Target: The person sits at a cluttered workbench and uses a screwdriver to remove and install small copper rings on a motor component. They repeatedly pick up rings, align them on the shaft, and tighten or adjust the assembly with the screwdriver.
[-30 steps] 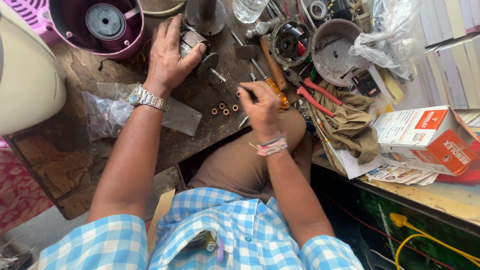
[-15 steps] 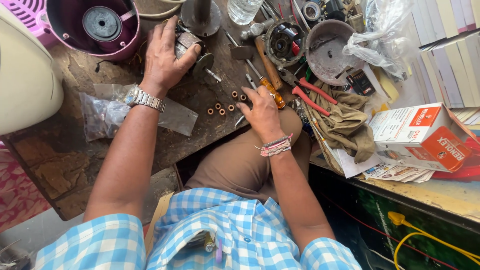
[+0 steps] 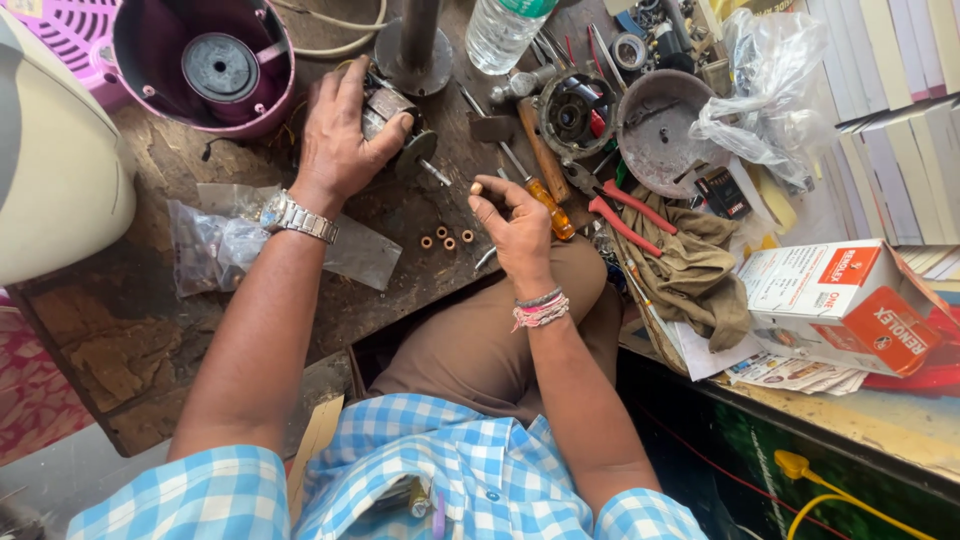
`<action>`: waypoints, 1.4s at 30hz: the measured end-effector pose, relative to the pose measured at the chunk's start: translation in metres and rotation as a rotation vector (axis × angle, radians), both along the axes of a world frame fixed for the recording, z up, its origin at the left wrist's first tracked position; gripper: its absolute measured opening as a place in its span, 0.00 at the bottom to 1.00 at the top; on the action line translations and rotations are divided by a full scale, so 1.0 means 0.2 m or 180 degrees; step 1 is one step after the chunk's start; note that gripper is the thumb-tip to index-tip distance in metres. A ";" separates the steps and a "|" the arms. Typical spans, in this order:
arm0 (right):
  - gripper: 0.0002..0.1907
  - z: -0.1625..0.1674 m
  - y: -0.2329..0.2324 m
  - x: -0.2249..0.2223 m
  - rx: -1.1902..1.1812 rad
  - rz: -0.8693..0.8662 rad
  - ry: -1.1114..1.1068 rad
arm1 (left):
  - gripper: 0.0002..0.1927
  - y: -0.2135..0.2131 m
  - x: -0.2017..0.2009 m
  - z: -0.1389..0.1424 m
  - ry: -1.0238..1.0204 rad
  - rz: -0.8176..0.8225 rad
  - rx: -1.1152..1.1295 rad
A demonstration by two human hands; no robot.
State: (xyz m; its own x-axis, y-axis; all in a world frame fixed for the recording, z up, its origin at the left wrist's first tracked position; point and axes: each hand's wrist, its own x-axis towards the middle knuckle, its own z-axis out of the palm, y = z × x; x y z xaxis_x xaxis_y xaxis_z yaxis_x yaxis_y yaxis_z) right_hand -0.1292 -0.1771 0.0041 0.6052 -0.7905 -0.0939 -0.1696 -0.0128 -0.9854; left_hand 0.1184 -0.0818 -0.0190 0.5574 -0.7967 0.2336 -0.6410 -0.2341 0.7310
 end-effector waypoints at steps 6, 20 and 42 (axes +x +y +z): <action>0.15 0.04 0.05 0.05 -0.0426 0.0044 0.0054 | 0.44 0.00 -0.01 0.00 -0.0044 0.0009 -0.0084; 0.14 0.13 0.11 0.19 -0.2036 0.0133 0.0438 | 0.44 0.00 -0.02 0.00 -0.0004 0.0004 -0.0153; 0.15 -0.07 0.06 0.25 -0.3480 0.0457 0.1232 | 0.44 -0.01 -0.02 -0.02 -0.0041 0.0018 -0.0181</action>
State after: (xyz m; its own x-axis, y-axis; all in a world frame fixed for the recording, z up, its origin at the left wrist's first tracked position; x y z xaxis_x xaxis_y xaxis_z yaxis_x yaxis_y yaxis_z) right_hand -0.0797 -0.1649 -0.0105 0.7756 -0.4911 0.3966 -0.3843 -0.8657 -0.3206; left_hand 0.1151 -0.0837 -0.0235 0.5585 -0.7788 0.2857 -0.6492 -0.1960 0.7349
